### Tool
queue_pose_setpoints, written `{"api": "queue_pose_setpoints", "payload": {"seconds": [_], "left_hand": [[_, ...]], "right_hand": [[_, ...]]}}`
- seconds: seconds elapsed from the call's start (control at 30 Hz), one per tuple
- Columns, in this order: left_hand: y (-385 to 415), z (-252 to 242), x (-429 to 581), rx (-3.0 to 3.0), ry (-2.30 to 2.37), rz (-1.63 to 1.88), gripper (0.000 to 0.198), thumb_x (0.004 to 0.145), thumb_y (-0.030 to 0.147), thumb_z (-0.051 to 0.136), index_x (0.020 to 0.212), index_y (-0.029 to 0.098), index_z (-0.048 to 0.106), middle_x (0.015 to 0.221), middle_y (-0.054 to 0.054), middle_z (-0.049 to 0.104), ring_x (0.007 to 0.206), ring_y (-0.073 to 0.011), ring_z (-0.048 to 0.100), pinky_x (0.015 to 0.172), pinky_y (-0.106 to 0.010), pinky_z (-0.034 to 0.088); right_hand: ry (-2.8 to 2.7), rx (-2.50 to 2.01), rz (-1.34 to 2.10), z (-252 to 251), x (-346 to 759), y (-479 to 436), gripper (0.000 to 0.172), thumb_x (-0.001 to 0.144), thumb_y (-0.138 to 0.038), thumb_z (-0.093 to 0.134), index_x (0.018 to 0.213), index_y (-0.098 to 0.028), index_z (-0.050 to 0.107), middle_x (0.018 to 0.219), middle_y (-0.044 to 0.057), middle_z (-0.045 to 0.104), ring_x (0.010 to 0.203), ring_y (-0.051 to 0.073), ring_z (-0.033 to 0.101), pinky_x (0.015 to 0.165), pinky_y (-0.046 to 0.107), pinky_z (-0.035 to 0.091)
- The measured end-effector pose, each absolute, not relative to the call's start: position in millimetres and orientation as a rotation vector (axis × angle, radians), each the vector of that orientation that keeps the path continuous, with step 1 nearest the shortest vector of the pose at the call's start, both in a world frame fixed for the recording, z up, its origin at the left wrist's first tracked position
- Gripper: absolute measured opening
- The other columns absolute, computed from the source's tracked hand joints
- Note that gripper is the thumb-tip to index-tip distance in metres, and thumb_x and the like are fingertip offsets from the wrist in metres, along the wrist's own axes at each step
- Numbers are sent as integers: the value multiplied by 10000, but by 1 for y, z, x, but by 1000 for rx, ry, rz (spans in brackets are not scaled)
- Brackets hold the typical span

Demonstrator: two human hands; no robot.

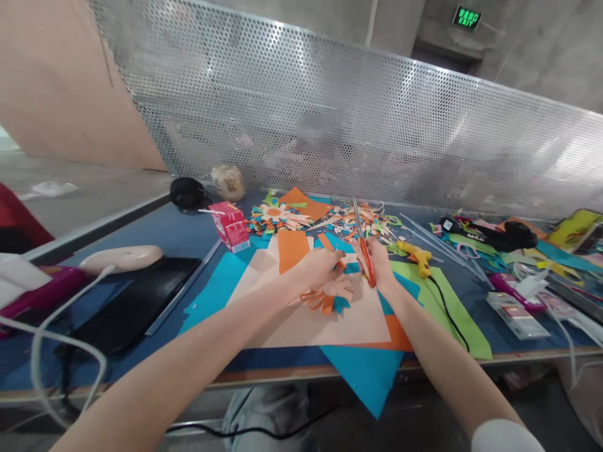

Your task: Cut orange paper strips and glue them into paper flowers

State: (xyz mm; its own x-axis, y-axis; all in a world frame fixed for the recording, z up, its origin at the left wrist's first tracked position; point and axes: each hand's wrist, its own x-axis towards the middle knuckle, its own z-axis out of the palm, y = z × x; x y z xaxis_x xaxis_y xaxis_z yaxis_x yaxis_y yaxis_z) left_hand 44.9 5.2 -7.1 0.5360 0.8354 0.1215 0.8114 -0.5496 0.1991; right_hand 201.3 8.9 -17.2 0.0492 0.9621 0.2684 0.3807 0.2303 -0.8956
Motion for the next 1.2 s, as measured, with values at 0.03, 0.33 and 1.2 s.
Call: {"api": "queue_pose_setpoints", "payload": {"seconds": [0.03, 0.33, 1.2], "left_hand": [[6, -7, 44, 2646, 1425, 296, 353, 764, 262, 438, 1043, 121, 604, 804, -189, 670, 753, -340, 635, 626, -373, 429], [6, -6, 40, 2529, 1395, 479, 335, 751, 195, 445, 1038, 149, 612, 876, -152, 683, 799, -280, 638, 663, -338, 452], [10, 12, 4, 964, 547, 1499, 379, 657, 322, 694, 999, 200, 586, 878, -31, 654, 721, -120, 625, 617, -248, 513]], "right_hand": [[-1499, -1331, 723, -16, 201, 8, 386, 696, -588, 475, 643, -213, 400, 471, -54, 446, 408, 92, 425, 375, 215, 345], [-1494, -1326, 688, -15, 199, 4, 342, 691, -519, 550, 662, -212, 402, 480, -66, 433, 382, 87, 408, 370, 211, 333], [-1516, -1003, 834, -2, 185, -20, 356, 585, -328, 662, 781, -226, 383, 749, -30, 501, 655, 115, 495, 641, 266, 441]]}}
